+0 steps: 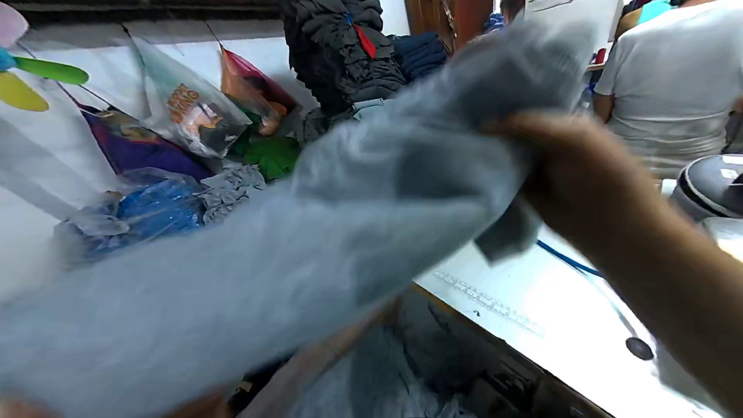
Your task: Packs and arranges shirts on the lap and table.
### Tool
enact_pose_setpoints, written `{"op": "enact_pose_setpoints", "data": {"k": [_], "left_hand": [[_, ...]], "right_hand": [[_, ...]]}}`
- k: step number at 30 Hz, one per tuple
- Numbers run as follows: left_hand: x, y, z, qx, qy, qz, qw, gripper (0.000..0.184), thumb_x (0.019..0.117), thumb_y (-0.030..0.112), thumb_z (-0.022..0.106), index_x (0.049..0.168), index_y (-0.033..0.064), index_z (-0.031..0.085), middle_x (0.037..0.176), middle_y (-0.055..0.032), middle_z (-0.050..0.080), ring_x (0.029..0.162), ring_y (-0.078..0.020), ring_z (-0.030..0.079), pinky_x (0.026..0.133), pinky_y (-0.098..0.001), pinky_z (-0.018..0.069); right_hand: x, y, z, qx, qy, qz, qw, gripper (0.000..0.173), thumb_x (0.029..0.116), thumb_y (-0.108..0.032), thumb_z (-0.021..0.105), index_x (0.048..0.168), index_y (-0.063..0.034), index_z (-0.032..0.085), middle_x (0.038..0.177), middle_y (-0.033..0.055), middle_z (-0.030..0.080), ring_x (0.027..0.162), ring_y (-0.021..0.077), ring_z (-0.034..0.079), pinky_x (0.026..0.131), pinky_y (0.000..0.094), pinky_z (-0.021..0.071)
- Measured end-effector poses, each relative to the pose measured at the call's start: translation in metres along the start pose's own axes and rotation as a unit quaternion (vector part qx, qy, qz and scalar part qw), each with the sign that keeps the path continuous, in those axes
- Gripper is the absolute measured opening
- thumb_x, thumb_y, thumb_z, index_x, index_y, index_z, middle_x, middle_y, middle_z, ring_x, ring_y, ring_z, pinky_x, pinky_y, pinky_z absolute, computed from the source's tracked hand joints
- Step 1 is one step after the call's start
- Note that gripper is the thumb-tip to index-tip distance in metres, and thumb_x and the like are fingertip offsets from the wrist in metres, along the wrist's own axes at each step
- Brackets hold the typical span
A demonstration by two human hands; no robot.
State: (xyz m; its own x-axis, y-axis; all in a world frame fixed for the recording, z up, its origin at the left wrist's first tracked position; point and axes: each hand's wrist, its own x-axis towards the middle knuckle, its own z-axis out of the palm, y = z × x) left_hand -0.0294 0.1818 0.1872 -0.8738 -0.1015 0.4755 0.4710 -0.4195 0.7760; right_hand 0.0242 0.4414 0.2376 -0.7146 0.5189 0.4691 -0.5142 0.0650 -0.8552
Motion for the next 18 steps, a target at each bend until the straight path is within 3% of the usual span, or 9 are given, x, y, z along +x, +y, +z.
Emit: {"op": "enact_pose_setpoints", "data": {"k": [1,4,5,7,8,10,13,15,18], "left_hand": [[0.014,-0.017,0.021,0.005,-0.003,0.018,1.000,0.027,0.1107,0.014,0.027,0.116,-0.0033,0.048,0.094,-0.0025,0.067,0.095,-0.0095,0.068,0.093,-0.0257,0.0550],[0.033,-0.084,0.080,-0.004,-0.068,0.068,0.995,0.038,0.1060,0.033,0.053,0.137,0.0135,0.043,0.118,0.0105,0.066,0.112,-0.0068,0.066,0.100,-0.0315,0.0560],[0.029,-0.103,0.101,0.008,-0.079,0.046,0.996,0.044,0.1034,0.034,0.059,0.139,0.0124,0.043,0.119,0.0100,0.065,0.112,-0.0054,0.065,0.099,-0.0307,0.0561],[0.012,-0.147,0.131,0.096,-0.108,-0.003,0.989,0.048,0.1023,0.036,0.063,0.138,0.0064,0.049,0.119,0.0043,0.066,0.112,-0.0036,0.065,0.099,-0.0287,0.0556],[0.002,-0.172,0.140,0.164,-0.124,-0.041,0.978,0.051,0.1018,0.037,0.063,0.137,0.0028,0.052,0.121,-0.0029,0.066,0.112,-0.0079,0.064,0.098,-0.0320,0.0543],[-0.017,-0.226,0.149,0.332,-0.178,-0.128,0.917,0.053,0.1027,0.037,0.062,0.132,-0.0077,0.057,0.124,-0.0231,0.065,0.119,-0.0298,0.062,0.105,-0.0485,0.0475],[-0.026,-0.260,0.156,0.530,-0.298,-0.186,0.772,0.048,0.1063,0.037,0.055,0.127,-0.0059,0.066,0.135,-0.0250,0.062,0.139,-0.0358,0.049,0.124,-0.0508,0.0209],[-0.029,-0.260,0.152,0.546,-0.320,-0.174,0.754,0.047,0.1068,0.036,0.054,0.124,-0.0054,0.068,0.133,-0.0245,0.064,0.139,-0.0356,0.049,0.125,-0.0515,0.0158],[-0.035,-0.261,0.146,0.544,-0.316,-0.127,0.767,0.047,0.1071,0.036,0.053,0.116,-0.0060,0.071,0.127,-0.0248,0.067,0.135,-0.0371,0.052,0.124,-0.0540,0.0179]], "right_hand": [[0.010,-0.012,-0.013,-0.013,0.007,-0.037,0.999,0.008,0.1022,-0.011,0.057,0.107,-0.0119,0.063,0.090,-0.0076,0.069,0.080,-0.0009,0.067,0.073,0.0172,0.0570],[0.092,-0.007,-0.046,0.059,0.135,-0.161,0.976,0.011,0.0953,0.000,0.055,0.090,-0.0095,0.058,0.077,-0.0011,0.067,0.071,0.0066,0.067,0.068,0.0250,0.0590],[0.112,0.005,-0.063,0.062,0.188,-0.164,0.967,0.009,0.0947,-0.002,0.057,0.100,-0.0086,0.055,0.083,0.0010,0.067,0.077,0.0096,0.068,0.071,0.0288,0.0601],[0.128,0.047,-0.104,0.009,0.282,-0.126,0.951,0.044,0.0931,-0.007,0.061,0.135,-0.0055,0.047,0.111,0.0069,0.066,0.099,0.0153,0.068,0.084,0.0359,0.0605],[0.126,0.078,-0.127,-0.036,0.313,-0.083,0.945,0.060,0.0917,-0.008,0.062,0.146,-0.0060,0.038,0.123,0.0097,0.062,0.106,0.0171,0.067,0.087,0.0379,0.0600],[0.103,0.148,-0.169,-0.146,0.340,0.058,0.927,0.085,0.0879,-0.003,0.066,0.158,-0.0061,0.018,0.139,0.0177,0.052,0.116,0.0242,0.060,0.090,0.0440,0.0566],[0.067,0.218,-0.204,-0.345,0.306,0.233,0.856,0.078,0.0896,-0.005,0.073,0.156,0.0010,0.034,0.140,0.0376,0.050,0.127,0.0519,0.052,0.100,0.0681,0.0439],[0.059,0.226,-0.211,-0.405,0.271,0.250,0.837,0.069,0.0926,-0.011,0.074,0.153,-0.0017,0.042,0.136,0.0398,0.053,0.126,0.0574,0.051,0.101,0.0726,0.0396],[0.061,0.224,-0.211,-0.411,0.259,0.253,0.836,0.068,0.0918,-0.008,0.074,0.152,-0.0034,0.044,0.135,0.0360,0.055,0.123,0.0522,0.056,0.100,0.0681,0.0441]]}}
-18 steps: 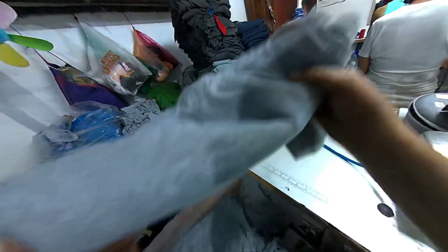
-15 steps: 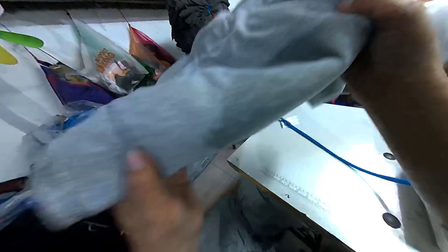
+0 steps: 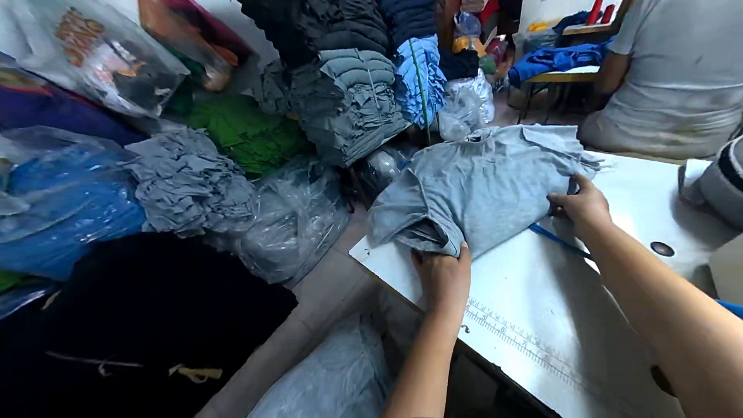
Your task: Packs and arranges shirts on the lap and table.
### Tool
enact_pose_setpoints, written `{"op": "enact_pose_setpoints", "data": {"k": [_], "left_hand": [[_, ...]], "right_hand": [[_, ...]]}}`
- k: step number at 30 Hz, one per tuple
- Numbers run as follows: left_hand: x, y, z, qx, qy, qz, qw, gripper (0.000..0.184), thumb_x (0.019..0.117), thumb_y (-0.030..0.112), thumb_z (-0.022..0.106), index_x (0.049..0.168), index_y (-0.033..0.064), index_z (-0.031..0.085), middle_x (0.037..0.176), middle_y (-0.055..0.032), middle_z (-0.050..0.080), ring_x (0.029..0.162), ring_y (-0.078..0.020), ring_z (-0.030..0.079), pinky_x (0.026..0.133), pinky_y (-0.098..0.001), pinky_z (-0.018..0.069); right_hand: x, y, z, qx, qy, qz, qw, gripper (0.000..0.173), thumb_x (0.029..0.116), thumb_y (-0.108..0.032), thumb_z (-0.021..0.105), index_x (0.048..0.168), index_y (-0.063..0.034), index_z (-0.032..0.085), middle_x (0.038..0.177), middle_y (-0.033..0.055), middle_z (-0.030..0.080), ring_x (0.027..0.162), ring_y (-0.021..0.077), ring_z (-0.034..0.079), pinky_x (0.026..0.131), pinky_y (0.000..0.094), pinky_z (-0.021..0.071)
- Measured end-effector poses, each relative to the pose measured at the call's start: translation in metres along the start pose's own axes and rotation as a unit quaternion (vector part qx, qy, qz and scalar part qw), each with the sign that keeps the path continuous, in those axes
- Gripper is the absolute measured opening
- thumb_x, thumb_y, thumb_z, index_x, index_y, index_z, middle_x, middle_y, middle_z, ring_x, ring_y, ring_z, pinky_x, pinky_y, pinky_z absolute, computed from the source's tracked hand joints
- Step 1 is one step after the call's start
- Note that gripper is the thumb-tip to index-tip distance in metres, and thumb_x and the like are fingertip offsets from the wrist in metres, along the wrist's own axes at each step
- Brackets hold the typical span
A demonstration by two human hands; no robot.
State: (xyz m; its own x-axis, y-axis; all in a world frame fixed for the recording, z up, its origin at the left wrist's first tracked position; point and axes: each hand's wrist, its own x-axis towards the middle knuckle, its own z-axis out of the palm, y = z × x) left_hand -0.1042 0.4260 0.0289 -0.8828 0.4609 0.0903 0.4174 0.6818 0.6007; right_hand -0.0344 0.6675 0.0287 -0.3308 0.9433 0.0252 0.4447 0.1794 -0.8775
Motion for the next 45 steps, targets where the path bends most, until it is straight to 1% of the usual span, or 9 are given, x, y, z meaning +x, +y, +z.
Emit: {"op": "enact_pose_setpoints", "data": {"k": [5,8,10,12,15,20,25,34,45], "left_hand": [[0.002,-0.001,-0.010,0.008,-0.063,0.013,0.998,0.050,0.1078,0.038,0.051,0.125,-0.0066,0.066,0.134,-0.0258,0.063,0.140,-0.0362,0.048,0.125,-0.0534,0.0168],[-0.009,-0.013,-0.032,-0.005,-0.167,0.066,0.984,0.041,0.1088,0.030,0.050,0.114,-0.0049,0.071,0.122,-0.0249,0.068,0.124,-0.0379,0.060,0.112,-0.0558,0.0383],[-0.033,-0.034,-0.051,-0.008,-0.228,0.138,0.964,0.031,0.1073,0.021,0.053,0.119,-0.0011,0.070,0.142,-0.0213,0.058,0.138,-0.0348,0.049,0.119,-0.0562,0.0290],[-0.071,-0.064,-0.073,-0.023,-0.233,0.187,0.954,0.026,0.1054,0.018,0.058,0.118,0.0003,0.070,0.154,-0.0208,0.048,0.150,-0.0343,0.036,0.123,-0.0582,0.0195],[-0.150,-0.125,-0.106,-0.059,-0.184,0.209,0.959,0.022,0.1023,0.014,0.060,0.114,0.0015,0.073,0.143,-0.0181,0.059,0.140,-0.0299,0.050,0.117,-0.0494,0.0384],[-0.266,-0.212,-0.140,-0.109,-0.213,0.075,0.968,0.028,0.1036,0.014,0.054,0.118,-0.0028,0.071,0.131,-0.0189,0.067,0.125,-0.0256,0.064,0.107,-0.0402,0.0502],[-0.316,-0.246,-0.119,-0.153,-0.229,0.010,0.961,0.032,0.1041,0.014,0.054,0.127,-0.0030,0.067,0.137,-0.0200,0.063,0.131,-0.0261,0.060,0.111,-0.0390,0.0460],[-0.307,-0.246,-0.103,-0.028,-0.370,0.092,0.924,0.041,0.1059,0.027,0.056,0.135,-0.0014,0.061,0.147,-0.0225,0.054,0.142,-0.0360,0.047,0.121,-0.0490,0.0293],[-0.291,-0.238,-0.120,-0.086,-0.274,-0.017,0.958,0.028,0.1054,0.015,0.054,0.120,-0.0045,0.069,0.117,-0.0220,0.067,0.112,-0.0349,0.064,0.099,-0.0493,0.0487]], "right_hand": [[-0.028,-0.024,0.002,-0.165,-0.060,-0.069,0.982,0.043,0.1044,-0.009,0.055,0.146,0.0018,0.052,0.151,0.0446,0.033,0.133,0.0616,0.044,0.105,0.0707,0.0377],[-0.039,-0.027,-0.002,-0.181,-0.115,-0.088,0.973,0.043,0.1048,-0.014,0.056,0.145,0.0012,0.053,0.149,0.0449,0.035,0.133,0.0626,0.042,0.104,0.0741,0.0356],[-0.061,-0.035,-0.005,-0.148,-0.126,-0.104,0.975,0.049,0.1022,-0.017,0.062,0.146,0.0025,0.052,0.146,0.0433,0.040,0.134,0.0608,0.041,0.104,0.0753,0.0339],[-0.091,-0.048,-0.006,-0.078,-0.125,-0.136,0.980,0.051,0.1010,-0.016,0.061,0.147,0.0015,0.049,0.143,0.0391,0.047,0.130,0.0539,0.048,0.101,0.0707,0.0374],[-0.150,-0.068,-0.001,0.041,-0.154,-0.233,0.960,0.045,0.1026,-0.021,0.053,0.145,-0.0050,0.050,0.145,0.0178,0.052,0.113,0.0189,0.060,0.094,0.0398,0.0503],[-0.317,-0.023,0.017,0.039,-0.372,-0.540,0.754,0.023,0.0913,-0.011,0.065,0.110,-0.0016,0.073,0.098,0.0092,0.071,0.081,0.0151,0.068,0.071,0.0341,0.0587],[-0.413,0.078,0.048,-0.125,-0.589,-0.532,0.596,0.017,0.0913,-0.005,0.067,0.107,-0.0004,0.073,0.098,0.0239,0.068,0.079,0.0404,0.071,0.064,0.0545,0.0596],[-0.436,0.089,0.037,-0.274,-0.546,-0.502,0.613,0.014,0.0874,-0.010,0.073,0.098,-0.0007,0.072,0.083,0.0220,0.069,0.070,0.0407,0.072,0.057,0.0566,0.0574],[-0.454,0.066,0.033,-0.074,-0.360,-0.618,0.696,0.023,0.0990,-0.020,0.056,0.105,-0.0048,0.073,0.072,0.0082,0.067,0.056,0.0202,0.064,0.049,0.0327,0.0529]]}}
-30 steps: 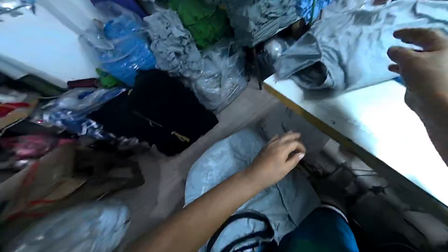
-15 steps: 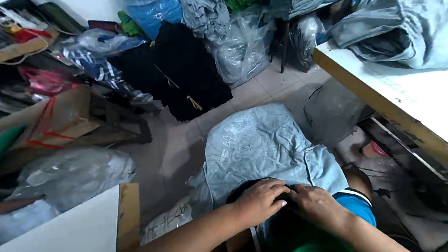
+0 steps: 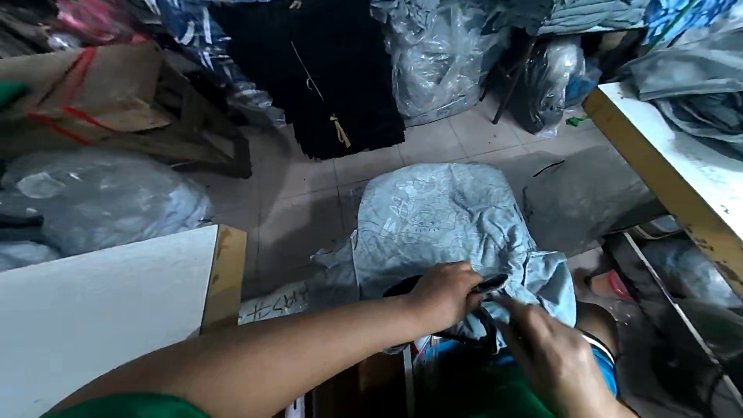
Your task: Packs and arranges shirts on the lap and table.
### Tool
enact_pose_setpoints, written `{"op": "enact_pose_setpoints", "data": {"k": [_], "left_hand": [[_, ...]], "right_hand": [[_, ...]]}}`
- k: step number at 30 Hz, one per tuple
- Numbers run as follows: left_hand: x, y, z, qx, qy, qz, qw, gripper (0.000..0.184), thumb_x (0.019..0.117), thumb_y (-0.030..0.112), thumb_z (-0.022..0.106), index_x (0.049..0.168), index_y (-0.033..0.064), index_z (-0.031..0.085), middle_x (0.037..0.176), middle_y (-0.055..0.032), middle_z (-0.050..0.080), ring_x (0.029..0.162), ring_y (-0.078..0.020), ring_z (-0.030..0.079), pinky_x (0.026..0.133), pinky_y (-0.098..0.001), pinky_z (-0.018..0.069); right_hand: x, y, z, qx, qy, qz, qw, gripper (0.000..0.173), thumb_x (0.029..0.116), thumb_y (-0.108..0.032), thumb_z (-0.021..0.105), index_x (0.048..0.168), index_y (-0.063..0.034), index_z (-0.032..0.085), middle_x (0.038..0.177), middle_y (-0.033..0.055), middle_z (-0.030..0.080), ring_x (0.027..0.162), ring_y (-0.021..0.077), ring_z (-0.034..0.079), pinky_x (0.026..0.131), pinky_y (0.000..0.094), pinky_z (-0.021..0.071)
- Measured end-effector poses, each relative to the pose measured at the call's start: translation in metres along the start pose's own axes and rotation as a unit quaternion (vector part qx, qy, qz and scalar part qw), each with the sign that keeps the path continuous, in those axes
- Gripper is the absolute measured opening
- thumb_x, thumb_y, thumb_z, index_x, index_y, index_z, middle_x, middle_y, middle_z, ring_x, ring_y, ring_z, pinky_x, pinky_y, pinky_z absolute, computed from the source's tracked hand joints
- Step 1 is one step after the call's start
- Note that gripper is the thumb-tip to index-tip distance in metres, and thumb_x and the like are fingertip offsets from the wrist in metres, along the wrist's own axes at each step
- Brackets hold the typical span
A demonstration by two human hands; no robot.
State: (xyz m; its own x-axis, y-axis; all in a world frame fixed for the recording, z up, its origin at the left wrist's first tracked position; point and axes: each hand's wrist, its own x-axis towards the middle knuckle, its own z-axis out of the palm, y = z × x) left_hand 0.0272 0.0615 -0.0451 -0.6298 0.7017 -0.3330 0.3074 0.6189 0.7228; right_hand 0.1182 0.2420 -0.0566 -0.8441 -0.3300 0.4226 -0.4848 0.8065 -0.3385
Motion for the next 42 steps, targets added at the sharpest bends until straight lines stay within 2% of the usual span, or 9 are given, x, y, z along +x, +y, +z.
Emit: {"op": "enact_pose_setpoints", "data": {"k": [5,11,21,24,27,32,34,38,42], "left_hand": [[0.000,0.003,-0.004,-0.036,-0.063,-0.023,0.997,0.031,0.1070,0.015,0.049,0.122,-0.0059,0.068,0.118,-0.0220,0.066,0.112,-0.0325,0.063,0.098,-0.0459,0.0475],[-0.001,0.004,-0.002,-0.002,-0.101,-0.008,0.995,0.035,0.1088,0.015,0.044,0.127,-0.0073,0.064,0.124,-0.0246,0.064,0.119,-0.0365,0.061,0.103,-0.0500,0.0441],[0.001,0.002,-0.002,-0.027,-0.103,-0.027,0.994,0.038,0.1112,0.017,0.039,0.131,-0.0070,0.061,0.131,-0.0242,0.062,0.123,-0.0360,0.059,0.106,-0.0511,0.0425],[-0.001,0.001,0.001,0.021,-0.132,-0.004,0.991,0.050,0.1119,0.034,0.040,0.129,-0.0082,0.059,0.132,-0.0262,0.059,0.128,-0.0401,0.054,0.109,-0.0588,0.0359],[-0.005,0.009,0.002,0.041,-0.135,0.002,0.990,0.069,0.0991,0.053,0.060,0.132,-0.0073,0.056,0.135,-0.0272,0.056,0.132,-0.0434,0.050,0.109,-0.0657,0.0329],[-0.002,0.008,-0.007,-0.019,-0.045,-0.020,0.999,0.028,0.1071,0.014,0.052,0.124,-0.0058,0.063,0.118,-0.0256,0.066,0.115,-0.0401,0.063,0.099,-0.0572,0.0467],[0.002,0.006,-0.015,-0.062,-0.018,-0.040,0.997,0.026,0.1062,0.010,0.052,0.122,-0.0065,0.064,0.110,-0.0265,0.067,0.107,-0.0397,0.065,0.094,-0.0558,0.0493],[0.004,0.004,-0.024,-0.032,-0.042,-0.017,0.998,0.023,0.1048,0.009,0.053,0.119,-0.0054,0.064,0.108,-0.0235,0.067,0.104,-0.0360,0.064,0.092,-0.0522,0.0491],[0.001,0.004,-0.026,0.016,-0.083,-0.010,0.996,0.027,0.1060,0.007,0.050,0.127,-0.0047,0.062,0.120,-0.0245,0.065,0.117,-0.0387,0.062,0.100,-0.0542,0.0469]], "right_hand": [[-0.045,0.009,0.031,-0.049,-0.183,-0.063,0.980,0.016,0.0801,-0.009,0.076,0.096,-0.0093,0.076,0.101,0.0203,0.071,0.072,0.0348,0.073,0.052,0.0452,0.0588],[-0.047,0.023,0.026,-0.096,-0.154,-0.063,0.981,0.007,0.0789,-0.003,0.067,0.079,-0.0073,0.073,0.086,0.0146,0.071,0.062,0.0287,0.071,0.046,0.0427,0.0567],[-0.039,0.014,0.013,-0.099,-0.279,0.001,0.955,0.014,0.0786,0.002,0.074,0.092,-0.0030,0.076,0.086,0.0223,0.071,0.067,0.0401,0.072,0.054,0.0542,0.0582],[-0.015,0.007,-0.019,-0.026,-0.315,0.078,0.946,0.015,0.0853,-0.007,0.074,0.098,-0.0004,0.073,0.090,0.0233,0.072,0.076,0.0436,0.073,0.062,0.0616,0.0579],[-0.001,0.020,-0.034,0.018,-0.203,0.099,0.974,0.016,0.0865,-0.015,0.071,0.097,-0.0030,0.072,0.078,0.0131,0.072,0.067,0.0309,0.072,0.058,0.0526,0.0589],[0.003,0.004,-0.017,0.096,-0.053,0.194,0.975,0.023,0.0939,-0.009,0.061,0.112,0.0039,0.067,0.080,0.0089,0.072,0.060,0.0138,0.068,0.055,0.0314,0.0591],[-0.005,-0.011,-0.007,0.139,-0.016,0.138,0.980,0.023,0.0943,-0.005,0.061,0.113,0.0091,0.064,0.088,0.0130,0.072,0.068,0.0119,0.070,0.063,0.0255,0.0598],[-0.027,-0.013,0.034,0.019,-0.139,-0.052,0.989,0.018,0.0930,-0.009,0.063,0.107,-0.0081,0.074,0.105,0.0115,0.076,0.074,0.0233,0.075,0.058,0.0366,0.0610],[-0.030,-0.005,0.049,-0.145,-0.203,-0.017,0.968,0.032,0.0755,0.000,0.076,0.108,-0.0033,0.076,0.089,0.0186,0.072,0.060,0.0338,0.071,0.048,0.0477,0.0577]]}}
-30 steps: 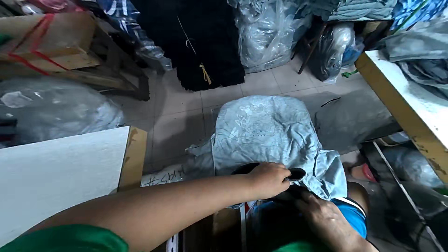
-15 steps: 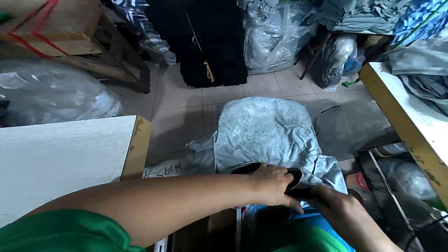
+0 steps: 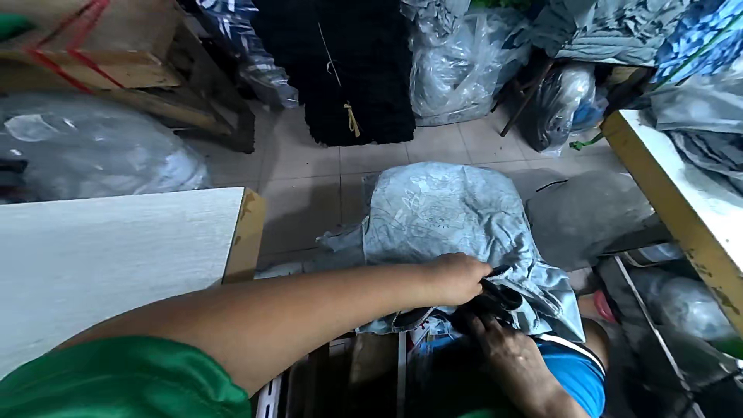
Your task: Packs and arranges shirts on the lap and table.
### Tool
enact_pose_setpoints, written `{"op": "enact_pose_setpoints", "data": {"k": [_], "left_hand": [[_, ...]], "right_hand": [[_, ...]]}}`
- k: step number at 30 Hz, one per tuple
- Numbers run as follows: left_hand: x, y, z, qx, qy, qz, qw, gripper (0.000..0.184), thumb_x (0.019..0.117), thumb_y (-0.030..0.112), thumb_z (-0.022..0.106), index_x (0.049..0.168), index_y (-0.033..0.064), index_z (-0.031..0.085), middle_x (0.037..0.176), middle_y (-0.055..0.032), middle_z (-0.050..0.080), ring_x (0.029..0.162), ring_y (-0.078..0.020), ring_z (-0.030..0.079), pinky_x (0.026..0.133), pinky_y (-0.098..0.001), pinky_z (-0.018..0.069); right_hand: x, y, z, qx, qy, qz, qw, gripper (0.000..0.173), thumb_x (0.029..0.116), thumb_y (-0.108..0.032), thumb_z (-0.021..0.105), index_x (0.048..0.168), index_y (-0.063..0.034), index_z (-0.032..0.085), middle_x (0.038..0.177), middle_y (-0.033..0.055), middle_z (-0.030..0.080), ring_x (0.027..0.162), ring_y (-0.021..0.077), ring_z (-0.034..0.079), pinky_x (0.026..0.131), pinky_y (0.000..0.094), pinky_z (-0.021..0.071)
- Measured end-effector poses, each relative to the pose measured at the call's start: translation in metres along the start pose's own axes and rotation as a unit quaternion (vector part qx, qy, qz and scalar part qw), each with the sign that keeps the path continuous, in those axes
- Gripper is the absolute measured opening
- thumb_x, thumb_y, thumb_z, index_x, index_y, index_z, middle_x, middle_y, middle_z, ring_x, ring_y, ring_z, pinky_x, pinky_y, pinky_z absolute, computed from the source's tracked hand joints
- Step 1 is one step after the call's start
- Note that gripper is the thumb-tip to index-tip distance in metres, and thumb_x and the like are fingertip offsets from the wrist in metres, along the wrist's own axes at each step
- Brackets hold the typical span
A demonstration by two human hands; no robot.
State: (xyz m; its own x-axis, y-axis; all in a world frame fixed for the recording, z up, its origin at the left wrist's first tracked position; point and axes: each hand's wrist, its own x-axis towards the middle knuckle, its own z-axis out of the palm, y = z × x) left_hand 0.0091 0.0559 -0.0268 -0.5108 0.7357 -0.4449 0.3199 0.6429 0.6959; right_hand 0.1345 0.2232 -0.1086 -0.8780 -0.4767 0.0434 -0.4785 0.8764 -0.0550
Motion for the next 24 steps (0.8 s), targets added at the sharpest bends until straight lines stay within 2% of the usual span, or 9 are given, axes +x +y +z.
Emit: {"op": "enact_pose_setpoints", "data": {"k": [3,5,7,11,14,17,19,21,24], "left_hand": [[-0.001,-0.003,0.003,0.029,-0.021,0.017,0.999,0.030,0.1074,0.015,0.052,0.128,-0.0046,0.061,0.122,-0.0240,0.064,0.118,-0.0386,0.062,0.100,-0.0549,0.0471],[-0.002,-0.003,0.006,0.033,-0.042,0.023,0.998,0.051,0.1028,0.035,0.062,0.132,-0.0062,0.058,0.128,-0.0262,0.061,0.122,-0.0411,0.059,0.101,-0.0599,0.0445],[-0.003,0.001,0.011,0.046,-0.049,0.011,0.998,0.068,0.0929,0.042,0.074,0.138,-0.0052,0.054,0.134,-0.0272,0.057,0.127,-0.0432,0.054,0.103,-0.0646,0.0406],[-0.002,0.003,0.015,0.068,0.021,-0.007,0.997,0.033,0.1019,0.015,0.062,0.130,-0.0033,0.060,0.122,-0.0242,0.065,0.118,-0.0408,0.062,0.099,-0.0583,0.0467],[-0.001,-0.002,0.005,-0.008,0.056,-0.021,0.998,0.027,0.1047,0.012,0.056,0.125,-0.0049,0.062,0.113,-0.0264,0.067,0.111,-0.0420,0.065,0.095,-0.0582,0.0493],[0.000,-0.001,-0.002,-0.030,0.061,-0.023,0.997,0.029,0.1052,0.016,0.056,0.126,-0.0039,0.063,0.115,-0.0247,0.067,0.111,-0.0389,0.064,0.096,-0.0554,0.0486],[0.000,0.001,-0.002,-0.021,0.061,-0.024,0.998,0.029,0.1054,0.017,0.057,0.126,-0.0026,0.063,0.115,-0.0233,0.067,0.111,-0.0372,0.064,0.096,-0.0546,0.0487],[-0.002,0.000,-0.002,-0.014,0.052,-0.023,0.998,0.030,0.1059,0.016,0.056,0.128,-0.0025,0.062,0.117,-0.0230,0.067,0.114,-0.0366,0.064,0.098,-0.0535,0.0481],[-0.002,-0.003,0.001,-0.008,0.029,-0.014,0.999,0.033,0.1052,0.018,0.058,0.128,-0.0050,0.061,0.121,-0.0239,0.066,0.116,-0.0368,0.063,0.100,-0.0529,0.0475]], "right_hand": [[-0.001,0.003,-0.034,0.058,-0.060,0.024,0.996,0.017,0.0811,-0.003,0.076,0.097,0.0011,0.074,0.087,0.0211,0.072,0.070,0.0383,0.073,0.056,0.0535,0.0591],[0.001,0.017,-0.051,0.109,-0.006,0.018,0.994,0.011,0.0861,-0.008,0.072,0.094,-0.0004,0.074,0.087,0.0194,0.072,0.072,0.0364,0.074,0.059,0.0534,0.0603],[0.008,0.033,-0.057,0.128,0.070,0.016,0.989,0.010,0.0871,-0.013,0.068,0.091,-0.0047,0.073,0.086,0.0135,0.074,0.072,0.0292,0.075,0.058,0.0473,0.0609],[0.022,0.032,-0.052,0.139,0.160,0.057,0.976,0.015,0.0890,-0.014,0.066,0.095,-0.0030,0.073,0.091,0.0148,0.073,0.074,0.0263,0.074,0.060,0.0407,0.0606],[0.018,0.017,-0.043,0.101,0.236,0.004,0.967,0.016,0.0981,-0.010,0.057,0.105,-0.0042,0.070,0.101,0.0166,0.073,0.080,0.0230,0.074,0.062,0.0313,0.0599],[0.003,0.008,-0.015,0.089,0.160,-0.092,0.979,0.016,0.0950,-0.010,0.057,0.099,-0.0089,0.072,0.094,0.0095,0.075,0.070,0.0207,0.072,0.056,0.0320,0.0585],[-0.005,0.007,0.005,0.067,0.063,-0.040,0.995,0.022,0.0862,-0.012,0.069,0.106,-0.0048,0.075,0.093,0.0143,0.074,0.061,0.0280,0.072,0.048,0.0429,0.0580],[-0.007,0.004,0.006,0.048,0.003,0.028,0.998,0.033,0.0802,-0.011,0.076,0.112,-0.0013,0.074,0.090,0.0189,0.074,0.062,0.0352,0.072,0.050,0.0509,0.0579],[-0.012,0.001,-0.010,0.056,0.022,0.038,0.997,0.025,0.0784,-0.009,0.076,0.101,0.0000,0.076,0.084,0.0186,0.072,0.060,0.0336,0.071,0.049,0.0481,0.0578]]}}
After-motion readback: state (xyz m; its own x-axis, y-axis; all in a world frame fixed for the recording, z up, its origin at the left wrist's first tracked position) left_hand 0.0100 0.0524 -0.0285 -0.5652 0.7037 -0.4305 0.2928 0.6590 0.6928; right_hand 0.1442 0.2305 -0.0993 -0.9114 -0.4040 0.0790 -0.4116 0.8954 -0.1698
